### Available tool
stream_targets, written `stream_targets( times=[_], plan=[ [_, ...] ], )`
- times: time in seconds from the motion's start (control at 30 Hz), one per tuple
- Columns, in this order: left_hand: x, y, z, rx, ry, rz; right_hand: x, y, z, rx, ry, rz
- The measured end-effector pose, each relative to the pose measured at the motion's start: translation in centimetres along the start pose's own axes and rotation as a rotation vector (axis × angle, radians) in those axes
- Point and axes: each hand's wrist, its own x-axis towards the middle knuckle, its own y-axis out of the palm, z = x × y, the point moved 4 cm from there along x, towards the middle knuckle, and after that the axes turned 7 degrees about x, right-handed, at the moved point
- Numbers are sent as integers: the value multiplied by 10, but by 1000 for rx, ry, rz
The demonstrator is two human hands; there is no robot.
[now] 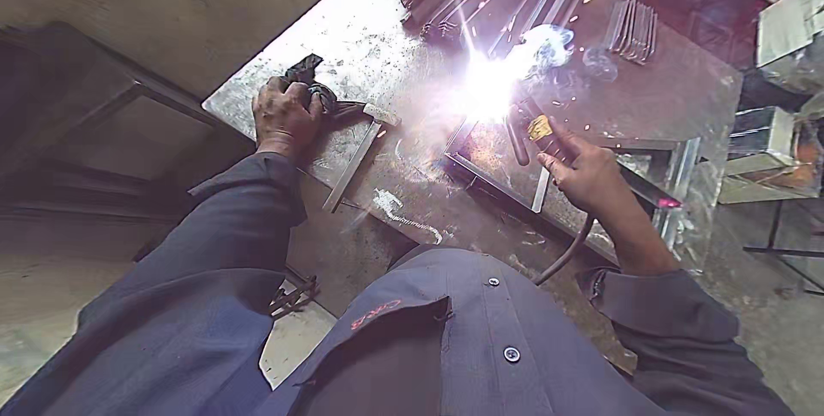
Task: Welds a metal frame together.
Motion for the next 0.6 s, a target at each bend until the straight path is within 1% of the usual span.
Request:
stream_targets(
  times=[0.17,0.33,0.6],
  plan=[
    [-1,-2,-2,1,-15,16,0,0,2,-14,53,10],
    [-3,-6,-5,-18,-18,41,-2,0,0,-26,41,16],
    [-1,-1,-1,-13,8,-10,0,4,1,-64,18,5]
  ],
)
